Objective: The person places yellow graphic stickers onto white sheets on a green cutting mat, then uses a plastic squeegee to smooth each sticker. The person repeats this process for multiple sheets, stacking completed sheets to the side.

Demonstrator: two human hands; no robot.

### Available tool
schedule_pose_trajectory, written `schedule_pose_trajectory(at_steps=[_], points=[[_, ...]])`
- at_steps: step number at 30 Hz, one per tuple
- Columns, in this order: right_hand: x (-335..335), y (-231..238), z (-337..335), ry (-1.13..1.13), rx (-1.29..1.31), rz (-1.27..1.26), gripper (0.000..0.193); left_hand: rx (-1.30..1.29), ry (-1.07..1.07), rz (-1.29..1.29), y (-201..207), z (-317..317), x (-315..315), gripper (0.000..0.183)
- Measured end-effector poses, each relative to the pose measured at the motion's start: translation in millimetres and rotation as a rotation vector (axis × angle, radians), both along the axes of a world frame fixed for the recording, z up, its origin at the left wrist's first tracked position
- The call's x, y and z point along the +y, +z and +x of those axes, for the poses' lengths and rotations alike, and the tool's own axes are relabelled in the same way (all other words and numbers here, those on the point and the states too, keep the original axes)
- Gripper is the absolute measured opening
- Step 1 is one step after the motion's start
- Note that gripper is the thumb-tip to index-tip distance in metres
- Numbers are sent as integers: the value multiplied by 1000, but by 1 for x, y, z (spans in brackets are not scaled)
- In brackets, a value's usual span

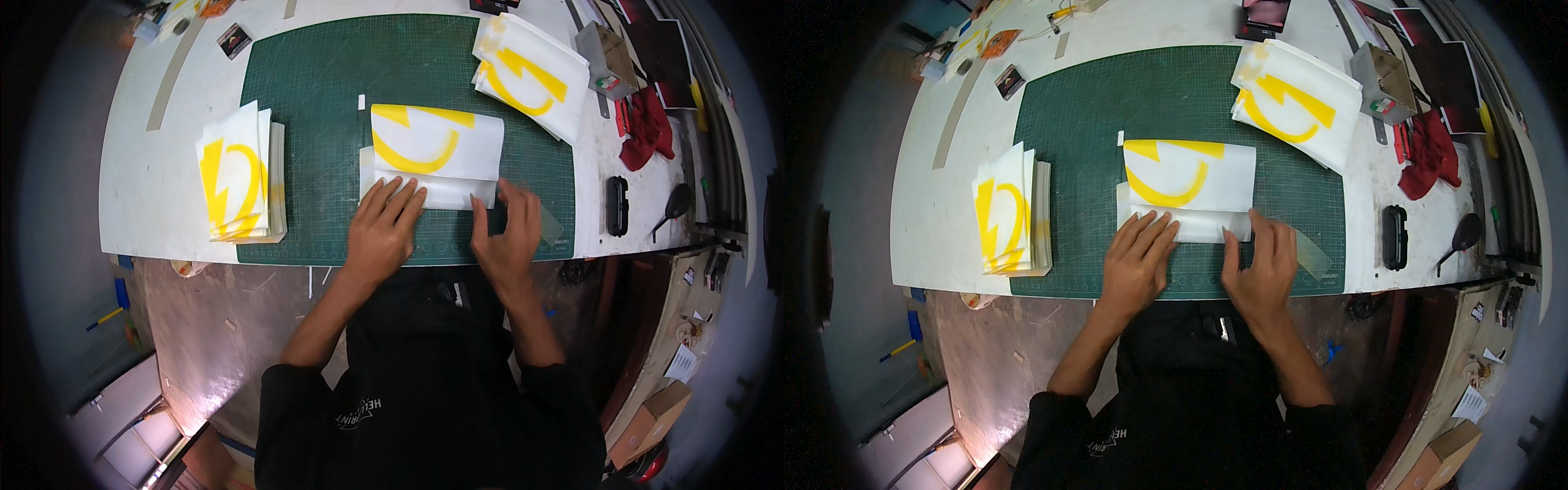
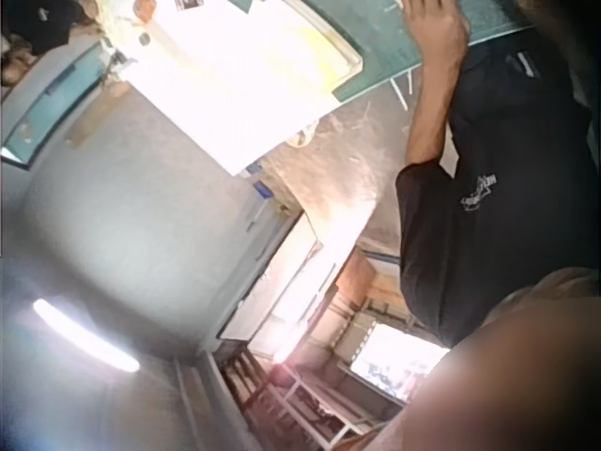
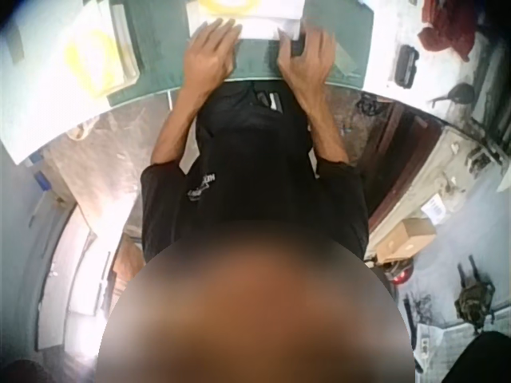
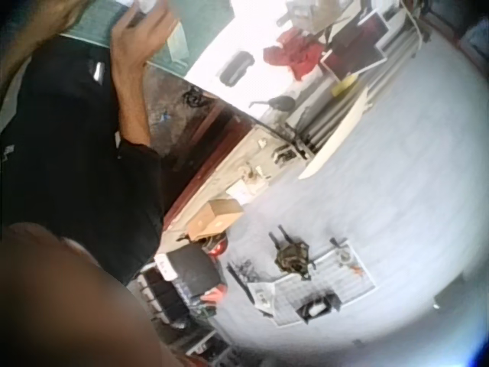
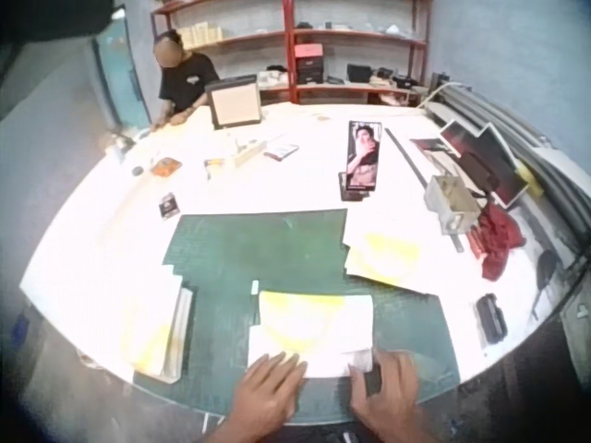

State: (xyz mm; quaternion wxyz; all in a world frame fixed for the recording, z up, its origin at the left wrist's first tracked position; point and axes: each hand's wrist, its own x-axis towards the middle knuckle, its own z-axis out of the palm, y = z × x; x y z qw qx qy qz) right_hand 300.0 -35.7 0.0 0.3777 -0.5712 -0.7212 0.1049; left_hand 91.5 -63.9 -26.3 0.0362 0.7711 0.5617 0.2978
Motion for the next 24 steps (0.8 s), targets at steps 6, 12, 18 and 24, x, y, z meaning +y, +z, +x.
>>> schedule_pose_trajectory(at_steps=[6,12,18,24], points=[[-1,-22,0,342,-126,79,27,-26,16,-5,-7,-1,-9,45],[-19,-26,11,350,-182,15,27,39,-26,-173,-1,-7,-30,50],[-41,-21,-8,312,-282,-125,40,131,-6,-346,1,-9,-47,67],[-43,-18,52,111,-411,-86,44,190,-7,-301,6,1,-46,65]])
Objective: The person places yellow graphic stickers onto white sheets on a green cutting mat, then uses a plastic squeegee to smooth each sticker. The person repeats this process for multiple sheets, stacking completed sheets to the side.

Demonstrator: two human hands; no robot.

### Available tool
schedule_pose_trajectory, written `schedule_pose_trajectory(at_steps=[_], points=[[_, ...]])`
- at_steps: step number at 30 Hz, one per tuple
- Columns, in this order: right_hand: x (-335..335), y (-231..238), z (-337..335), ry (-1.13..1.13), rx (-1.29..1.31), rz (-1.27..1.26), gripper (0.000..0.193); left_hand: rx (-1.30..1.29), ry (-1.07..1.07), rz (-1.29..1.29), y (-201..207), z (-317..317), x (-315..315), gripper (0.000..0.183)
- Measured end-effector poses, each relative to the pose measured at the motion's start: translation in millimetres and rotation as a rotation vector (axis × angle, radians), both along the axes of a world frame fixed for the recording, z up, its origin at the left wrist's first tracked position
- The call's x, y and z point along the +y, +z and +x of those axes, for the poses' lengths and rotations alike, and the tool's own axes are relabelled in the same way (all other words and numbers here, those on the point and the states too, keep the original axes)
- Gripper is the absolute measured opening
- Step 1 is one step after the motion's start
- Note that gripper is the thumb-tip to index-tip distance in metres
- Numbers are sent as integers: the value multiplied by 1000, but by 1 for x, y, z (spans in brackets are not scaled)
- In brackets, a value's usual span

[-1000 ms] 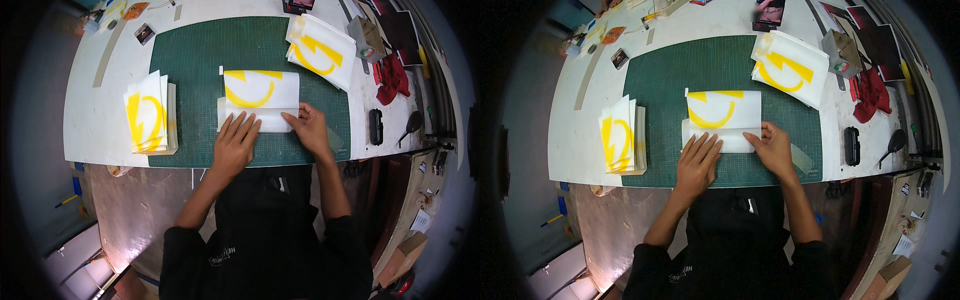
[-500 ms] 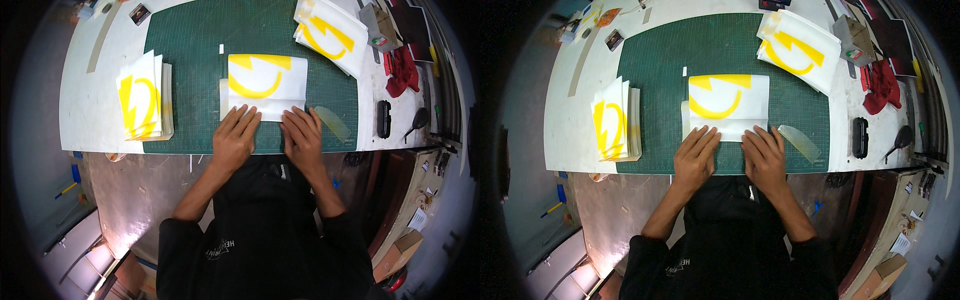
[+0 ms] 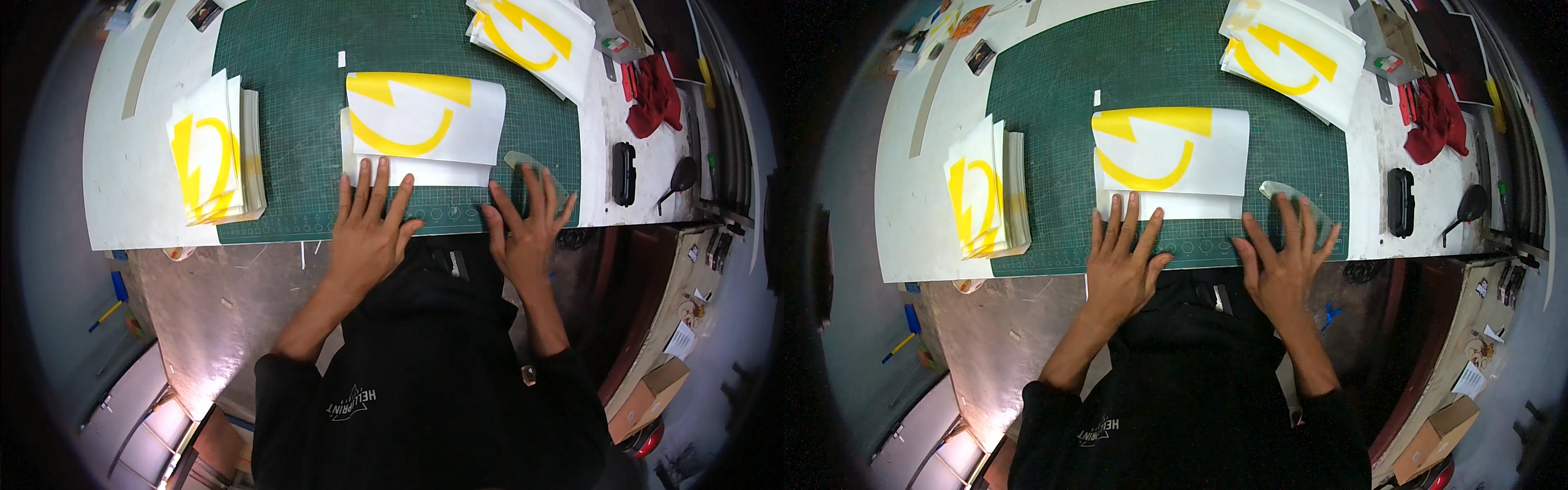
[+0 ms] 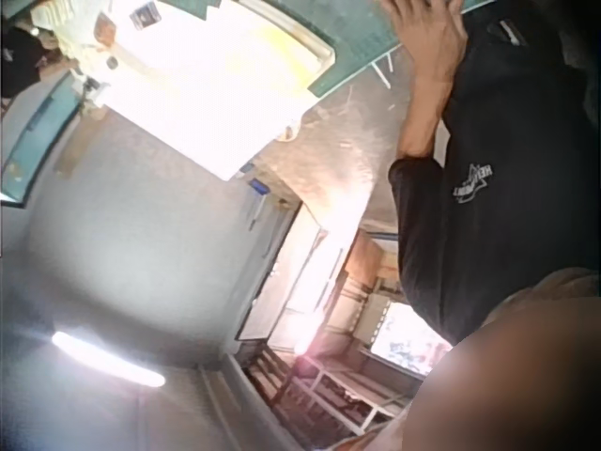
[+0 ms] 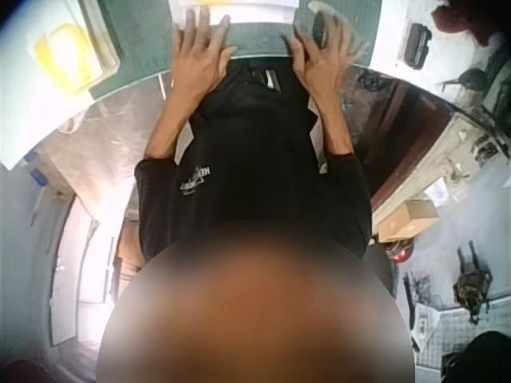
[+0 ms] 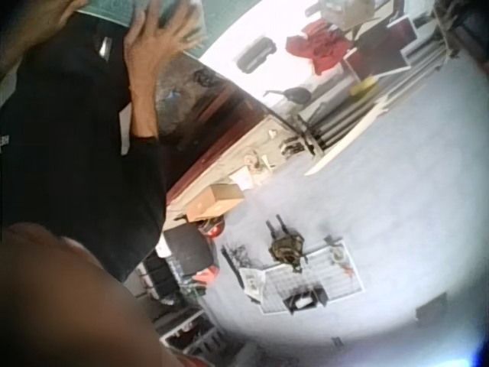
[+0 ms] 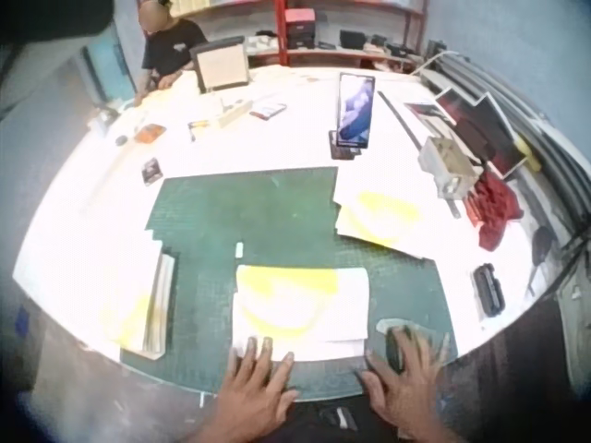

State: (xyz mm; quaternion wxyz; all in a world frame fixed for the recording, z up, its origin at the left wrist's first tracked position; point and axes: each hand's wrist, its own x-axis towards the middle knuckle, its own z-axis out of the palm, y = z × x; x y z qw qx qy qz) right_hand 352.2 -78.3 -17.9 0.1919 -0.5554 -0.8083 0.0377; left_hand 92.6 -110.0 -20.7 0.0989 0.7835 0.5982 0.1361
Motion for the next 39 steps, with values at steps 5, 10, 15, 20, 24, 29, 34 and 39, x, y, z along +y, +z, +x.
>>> schedule_pose_trajectory(at_steps=[5,10,15,20,24,29,34,39], points=[[46,26,-14,-49,632,-44,36,-149,2,37,-9,14,4,62],[144,11,-34,203,1553,-766,68,-183,7,177,-9,13,11,53],[175,-2,-41,-13,1579,-897,66,-228,35,128,-11,2,40,46],[148,35,-59,-300,556,-306,57,-80,-75,69,12,-20,78,75],[120,14,-79,20,368,149,45,10,-136,21,8,-35,108,118],[143,-13,-130,394,186,91,44,65,-152,-60,6,-46,136,161],[143,-14,-80,203,89,-19,52,28,-129,-90,8,-46,137,171],[107,17,-33,159,114,-16,51,-35,-145,38,11,-45,128,140]])
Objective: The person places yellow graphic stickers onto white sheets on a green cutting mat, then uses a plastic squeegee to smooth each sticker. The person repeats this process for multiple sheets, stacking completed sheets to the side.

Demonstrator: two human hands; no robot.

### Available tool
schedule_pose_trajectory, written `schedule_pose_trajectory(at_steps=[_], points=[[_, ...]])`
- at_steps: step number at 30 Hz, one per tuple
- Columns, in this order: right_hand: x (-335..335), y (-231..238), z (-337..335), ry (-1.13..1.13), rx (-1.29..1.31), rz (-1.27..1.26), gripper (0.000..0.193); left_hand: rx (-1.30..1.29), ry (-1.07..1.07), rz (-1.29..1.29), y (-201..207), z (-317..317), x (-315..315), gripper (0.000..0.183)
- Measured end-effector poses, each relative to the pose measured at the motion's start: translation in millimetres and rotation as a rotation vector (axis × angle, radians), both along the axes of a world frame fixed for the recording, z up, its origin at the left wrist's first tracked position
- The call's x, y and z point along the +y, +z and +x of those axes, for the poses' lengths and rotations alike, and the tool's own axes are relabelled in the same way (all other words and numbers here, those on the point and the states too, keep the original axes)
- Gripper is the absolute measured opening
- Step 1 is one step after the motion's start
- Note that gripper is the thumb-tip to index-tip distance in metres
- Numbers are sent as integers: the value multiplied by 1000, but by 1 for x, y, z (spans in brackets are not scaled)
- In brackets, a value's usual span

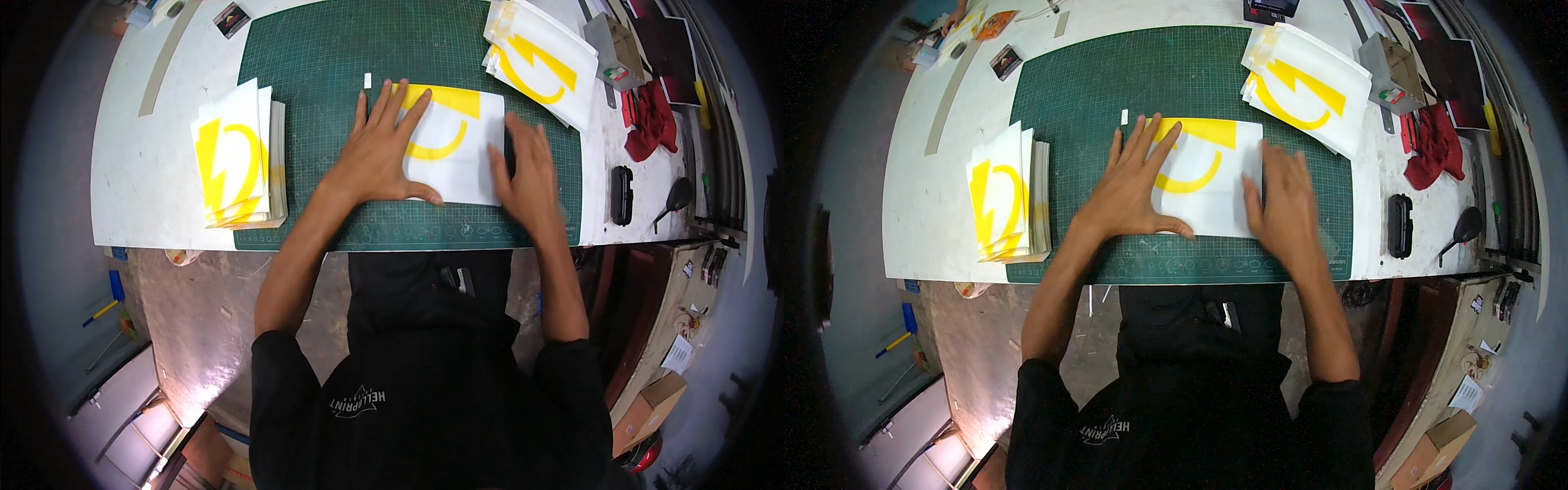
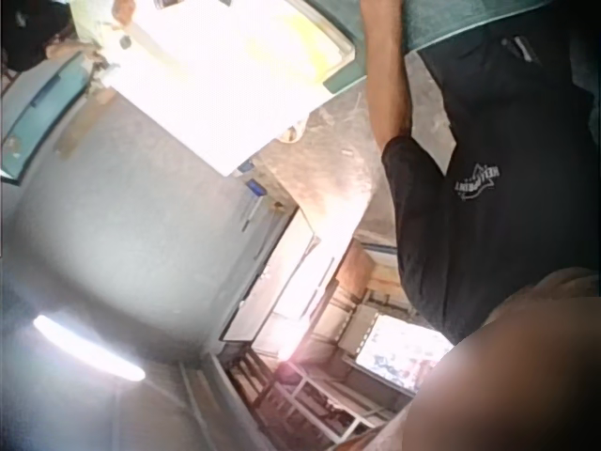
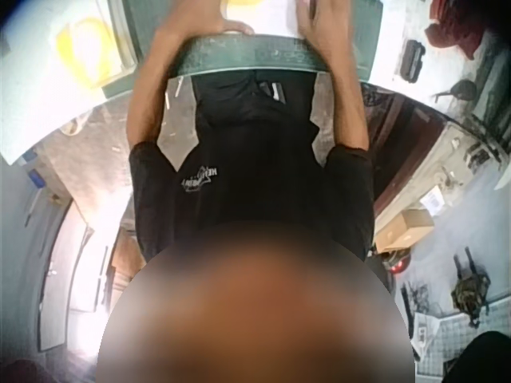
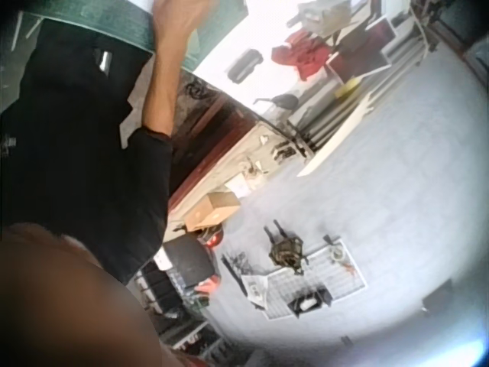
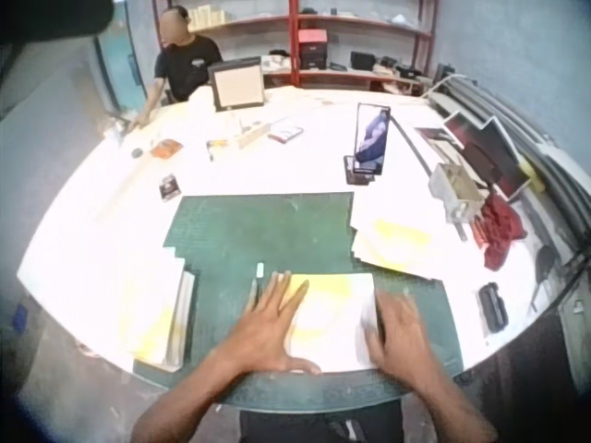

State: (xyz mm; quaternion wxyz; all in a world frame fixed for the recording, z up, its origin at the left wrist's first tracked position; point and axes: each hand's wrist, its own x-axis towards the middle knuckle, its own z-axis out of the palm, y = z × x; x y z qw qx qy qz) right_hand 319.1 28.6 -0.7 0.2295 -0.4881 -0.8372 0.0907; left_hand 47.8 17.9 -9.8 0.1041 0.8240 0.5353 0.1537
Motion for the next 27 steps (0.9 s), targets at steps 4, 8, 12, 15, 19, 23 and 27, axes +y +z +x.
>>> schedule_pose_trajectory(at_steps=[4,8,12,15,19,23,27], points=[[-23,-1,-7,241,102,-106,46,-66,-86,3,-4,-4,-25,79],[-23,-17,2,142,184,-63,36,-130,8,73,-5,-11,-48,48],[-22,-12,-5,134,160,-105,37,-196,74,158,-8,-6,-49,42],[-13,-15,-2,177,121,-6,35,-181,82,173,-7,-7,-47,40],[-9,-7,0,144,91,-73,31,-156,103,87,1,-6,-46,35],[-13,-17,-1,205,46,-2,29,-142,93,157,-3,-2,-52,32],[-39,-18,3,307,80,86,32,-142,43,241,-15,5,-84,31]])
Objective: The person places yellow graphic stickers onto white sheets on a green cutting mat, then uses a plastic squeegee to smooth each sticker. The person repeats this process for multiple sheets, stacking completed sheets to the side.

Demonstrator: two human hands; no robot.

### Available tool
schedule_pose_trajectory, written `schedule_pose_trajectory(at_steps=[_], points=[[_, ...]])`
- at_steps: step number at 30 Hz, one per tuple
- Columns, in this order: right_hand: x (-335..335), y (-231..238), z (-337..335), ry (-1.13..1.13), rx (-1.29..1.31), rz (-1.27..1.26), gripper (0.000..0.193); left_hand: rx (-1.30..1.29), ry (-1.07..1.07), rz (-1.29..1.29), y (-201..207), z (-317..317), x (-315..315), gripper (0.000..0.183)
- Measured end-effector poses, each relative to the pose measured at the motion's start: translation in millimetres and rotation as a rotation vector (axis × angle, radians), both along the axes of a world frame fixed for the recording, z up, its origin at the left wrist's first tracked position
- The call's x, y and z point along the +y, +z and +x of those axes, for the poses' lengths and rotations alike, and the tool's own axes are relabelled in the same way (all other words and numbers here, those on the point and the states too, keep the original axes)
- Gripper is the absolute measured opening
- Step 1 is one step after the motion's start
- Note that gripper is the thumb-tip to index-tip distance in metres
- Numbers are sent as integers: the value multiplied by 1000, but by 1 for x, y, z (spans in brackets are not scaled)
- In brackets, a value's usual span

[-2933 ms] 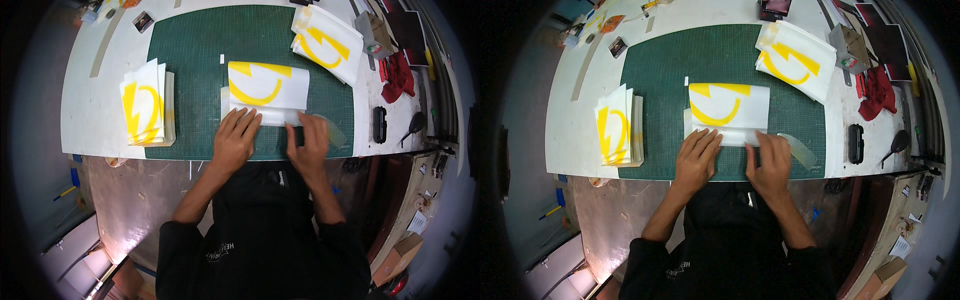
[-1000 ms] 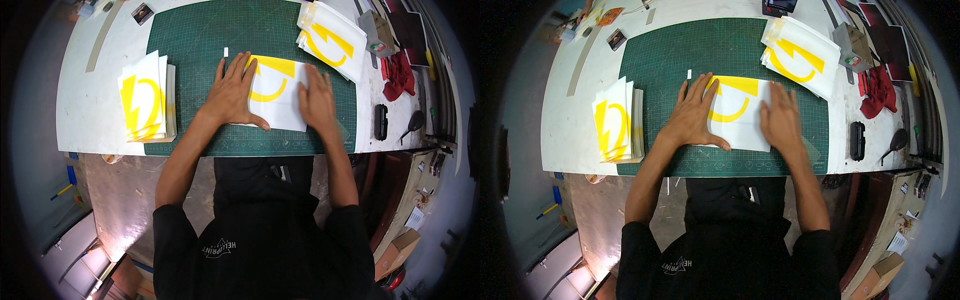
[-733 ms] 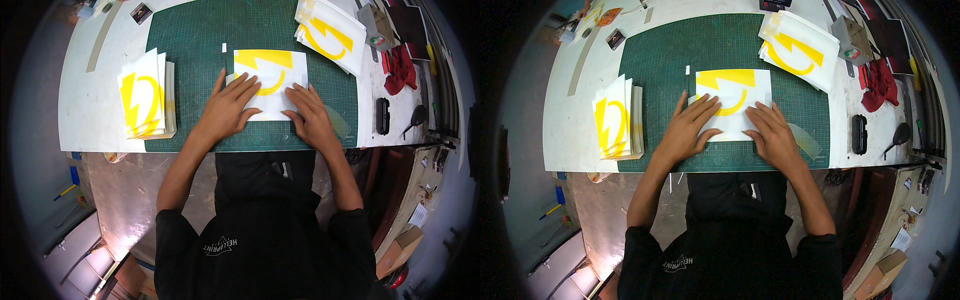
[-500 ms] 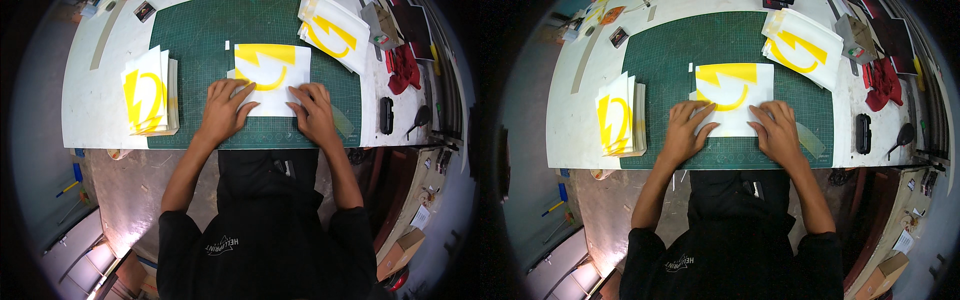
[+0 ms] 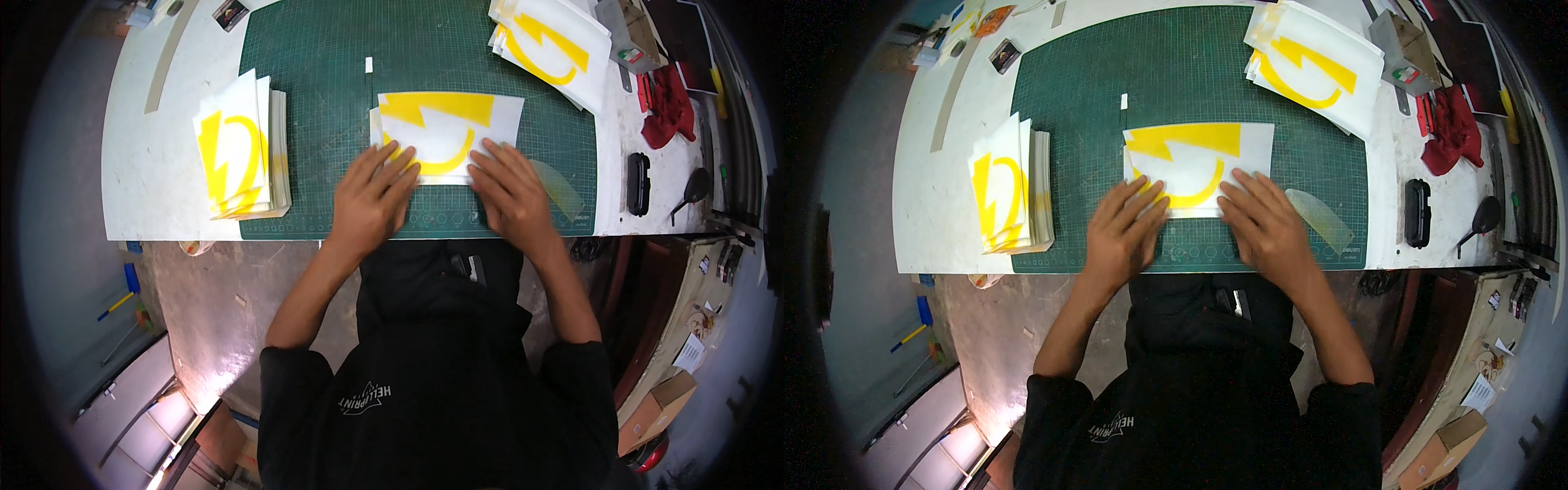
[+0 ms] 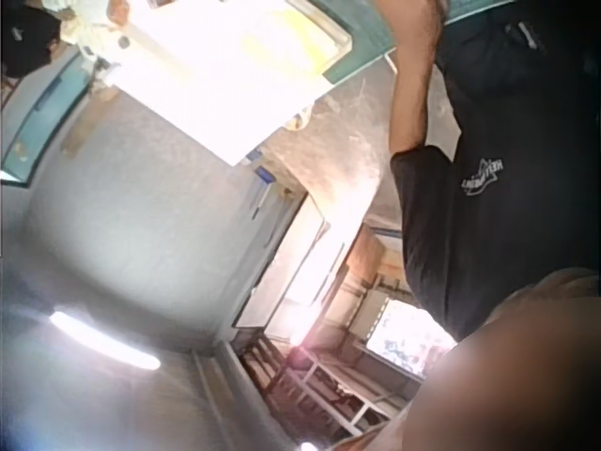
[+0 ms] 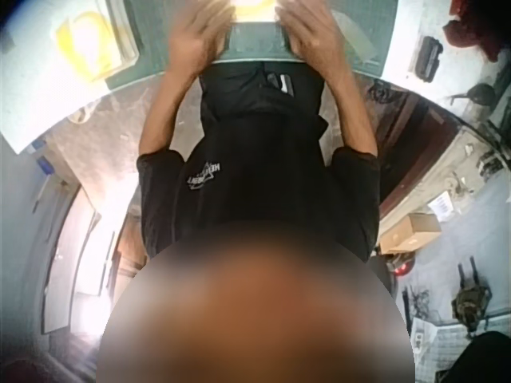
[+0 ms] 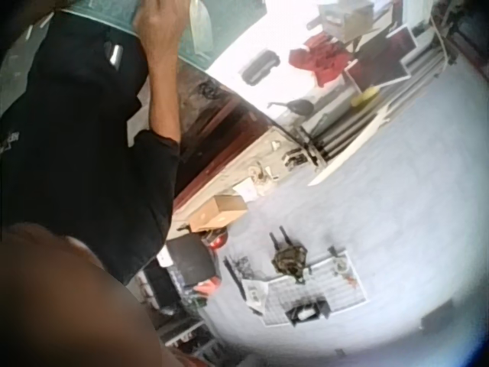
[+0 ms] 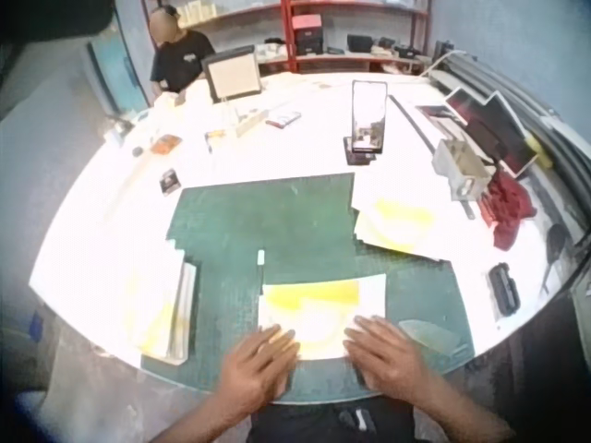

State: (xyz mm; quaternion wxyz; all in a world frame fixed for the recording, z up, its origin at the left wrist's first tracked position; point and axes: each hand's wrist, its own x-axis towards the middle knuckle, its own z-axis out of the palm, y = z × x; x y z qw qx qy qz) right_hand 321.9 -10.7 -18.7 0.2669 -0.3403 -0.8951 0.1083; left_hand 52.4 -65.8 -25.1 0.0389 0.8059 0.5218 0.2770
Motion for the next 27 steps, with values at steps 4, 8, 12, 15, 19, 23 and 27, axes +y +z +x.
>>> schedule_pose_trajectory(at_steps=[4,8,12,15,19,23,27], points=[[-18,-5,2,10,-6,-53,36,21,26,-54,0,7,-20,36],[-19,-7,3,5,-8,-65,36,41,18,-46,-5,7,-20,36],[-20,-6,2,-7,-12,-78,35,31,23,-63,-4,6,-19,36],[-18,-6,2,-8,-21,-72,34,24,29,-68,-6,6,-19,35],[-19,-8,3,-9,-22,-76,34,16,31,-83,-7,5,-19,34],[-17,-5,5,-24,-27,-78,32,-11,19,-148,-3,-4,-21,38],[-24,-3,-15,-34,-125,-66,37,9,32,-153,-2,-8,-24,38]])
